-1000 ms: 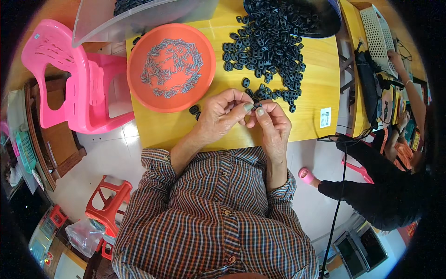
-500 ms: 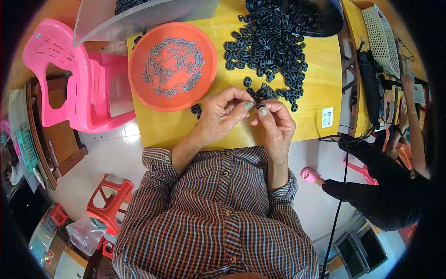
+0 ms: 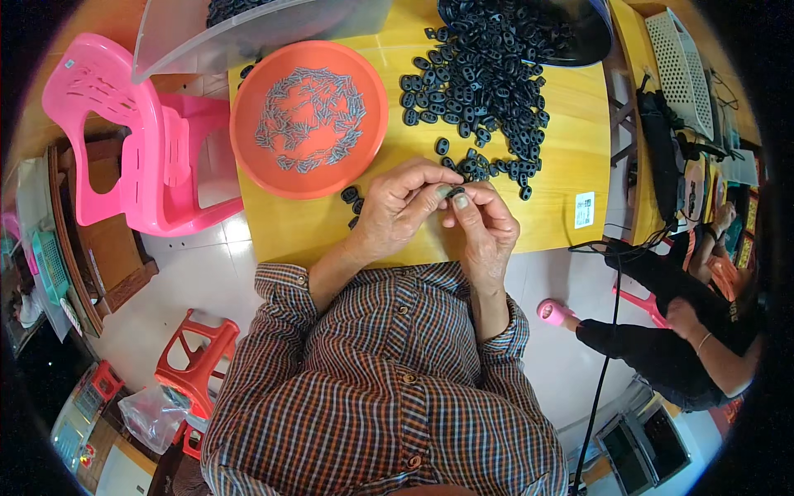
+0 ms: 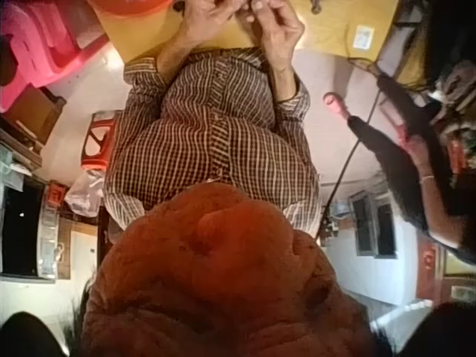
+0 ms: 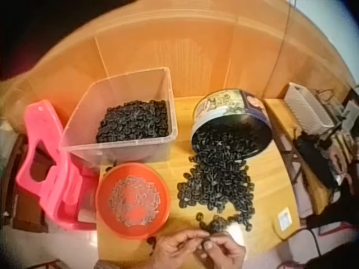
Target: Assembling small black plastic components by inserting metal rings into them at a workspace.
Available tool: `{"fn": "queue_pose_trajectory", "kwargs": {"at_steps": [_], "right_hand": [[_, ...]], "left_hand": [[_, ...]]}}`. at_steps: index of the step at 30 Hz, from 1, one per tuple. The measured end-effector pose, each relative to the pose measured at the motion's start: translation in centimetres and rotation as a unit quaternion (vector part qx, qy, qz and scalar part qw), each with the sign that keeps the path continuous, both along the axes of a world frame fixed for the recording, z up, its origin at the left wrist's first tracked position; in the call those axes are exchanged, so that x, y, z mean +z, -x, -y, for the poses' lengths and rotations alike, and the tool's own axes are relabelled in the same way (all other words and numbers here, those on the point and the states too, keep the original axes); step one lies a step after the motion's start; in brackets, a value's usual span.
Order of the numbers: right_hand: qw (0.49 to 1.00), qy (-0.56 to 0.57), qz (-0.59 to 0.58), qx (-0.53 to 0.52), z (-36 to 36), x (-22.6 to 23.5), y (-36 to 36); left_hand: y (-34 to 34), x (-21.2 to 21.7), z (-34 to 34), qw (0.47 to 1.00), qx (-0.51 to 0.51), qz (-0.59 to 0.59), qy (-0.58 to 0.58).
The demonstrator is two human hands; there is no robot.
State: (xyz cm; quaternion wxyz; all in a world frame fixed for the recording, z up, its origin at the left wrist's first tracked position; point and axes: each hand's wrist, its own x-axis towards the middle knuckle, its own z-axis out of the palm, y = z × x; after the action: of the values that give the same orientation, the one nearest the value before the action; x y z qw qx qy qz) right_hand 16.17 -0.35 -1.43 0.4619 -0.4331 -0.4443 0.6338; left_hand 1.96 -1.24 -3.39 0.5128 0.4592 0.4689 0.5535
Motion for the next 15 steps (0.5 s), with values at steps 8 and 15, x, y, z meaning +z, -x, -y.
{"fn": "queue_pose_trajectory", "kwargs": {"at_steps": [8, 15], "right_hand": [[0.995, 0.064, -0.076, -0.011, 0.0, 0.34, -0.07], [0.988, 0.11, -0.1, -0.039, -0.26, 0.57, -0.56]], "left_hand": [[0.18, -0.18, 0.13, 0.998, -0.032, 0.056, 0.017], [0.26, -0.21, 0.28, 0.975, -0.036, 0.201, 0.082]]}}
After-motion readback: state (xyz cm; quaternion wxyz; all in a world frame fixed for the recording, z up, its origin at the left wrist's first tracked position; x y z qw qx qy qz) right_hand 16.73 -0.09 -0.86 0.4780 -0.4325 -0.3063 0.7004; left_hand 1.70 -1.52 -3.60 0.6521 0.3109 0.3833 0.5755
